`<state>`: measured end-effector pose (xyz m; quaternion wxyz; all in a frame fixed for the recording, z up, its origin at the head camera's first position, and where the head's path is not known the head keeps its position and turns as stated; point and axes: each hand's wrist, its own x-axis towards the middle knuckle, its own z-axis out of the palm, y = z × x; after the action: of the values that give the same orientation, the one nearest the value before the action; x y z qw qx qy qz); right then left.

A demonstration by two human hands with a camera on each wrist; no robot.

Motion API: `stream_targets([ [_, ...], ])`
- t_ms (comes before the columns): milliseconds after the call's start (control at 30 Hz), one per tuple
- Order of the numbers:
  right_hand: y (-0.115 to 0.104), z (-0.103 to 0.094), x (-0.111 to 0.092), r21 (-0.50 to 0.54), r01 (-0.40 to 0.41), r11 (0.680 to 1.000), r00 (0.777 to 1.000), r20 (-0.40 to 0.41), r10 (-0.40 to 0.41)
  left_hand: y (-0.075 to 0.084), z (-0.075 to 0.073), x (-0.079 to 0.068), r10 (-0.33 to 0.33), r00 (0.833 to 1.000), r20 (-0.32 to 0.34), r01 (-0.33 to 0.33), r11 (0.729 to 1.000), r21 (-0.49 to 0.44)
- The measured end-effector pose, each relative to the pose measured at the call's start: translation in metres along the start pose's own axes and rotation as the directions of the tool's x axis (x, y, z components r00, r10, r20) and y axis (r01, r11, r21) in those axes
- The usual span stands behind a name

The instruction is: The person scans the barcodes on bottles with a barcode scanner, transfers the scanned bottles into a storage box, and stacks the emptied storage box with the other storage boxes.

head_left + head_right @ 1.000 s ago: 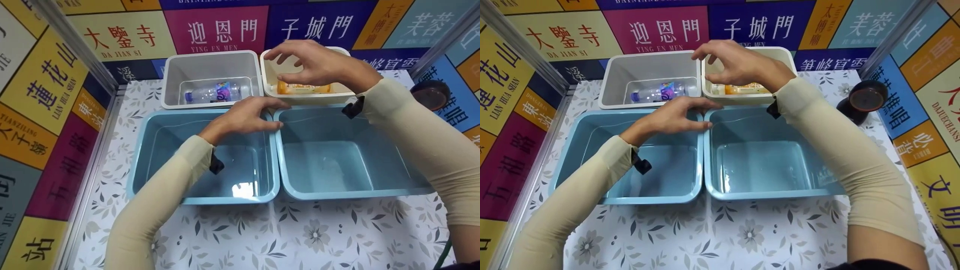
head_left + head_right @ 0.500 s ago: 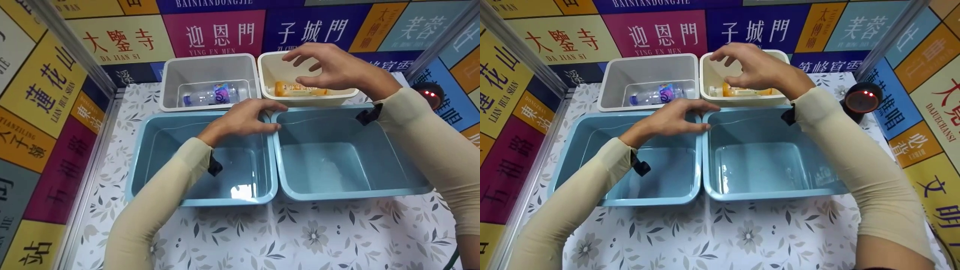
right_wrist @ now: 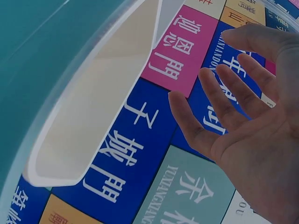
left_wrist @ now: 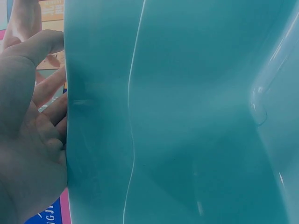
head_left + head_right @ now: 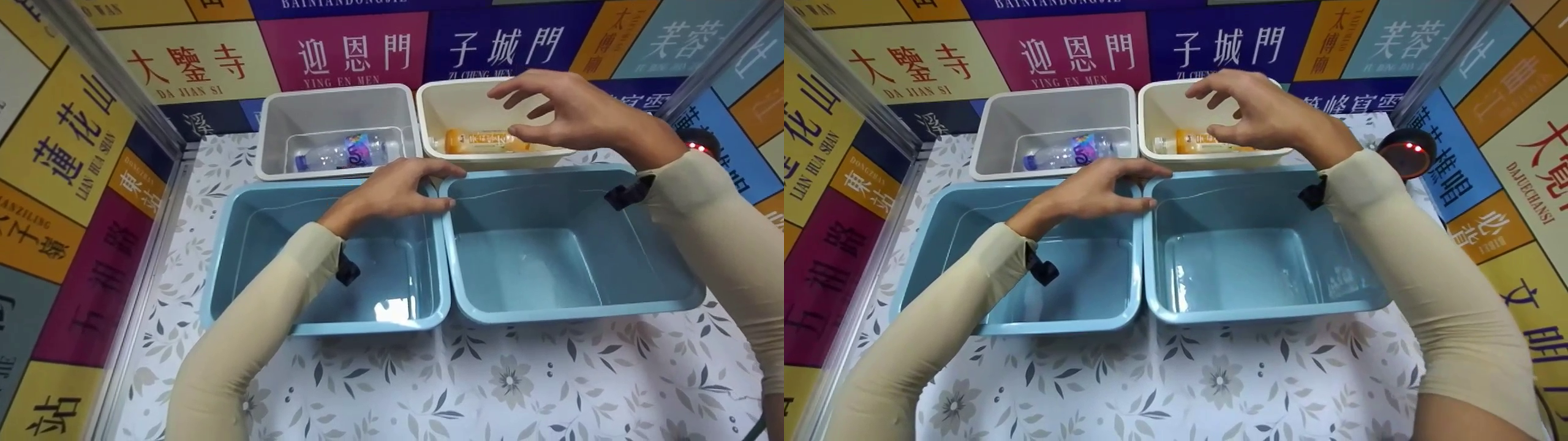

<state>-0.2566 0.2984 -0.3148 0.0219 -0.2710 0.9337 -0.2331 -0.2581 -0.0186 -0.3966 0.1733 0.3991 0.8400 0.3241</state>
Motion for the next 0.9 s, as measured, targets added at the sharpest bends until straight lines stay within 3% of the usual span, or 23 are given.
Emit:
stream_targets([
  [200,0.004,0.000,-0.013,-0.012,-0.036,0.999,0.999,-0.010,0.036,-0.001,-0.002,-0.002,0.000,1.000,-0.004,0.000,1.000,-0.008],
  [600,0.018,-0.006,-0.036,-0.045,-0.032,0.998,0.999,-0.041,0.030,0.001,-0.002,-0.002,0.006,1.000,-0.010,-0.007,1.000,-0.005],
  [900,0.032,-0.011,-0.060,-0.058,-0.098,0.993,0.994,-0.049,0.096,0.000,-0.001,-0.001,0.025,1.000,-0.012,-0.025,1.000,-0.016],
])
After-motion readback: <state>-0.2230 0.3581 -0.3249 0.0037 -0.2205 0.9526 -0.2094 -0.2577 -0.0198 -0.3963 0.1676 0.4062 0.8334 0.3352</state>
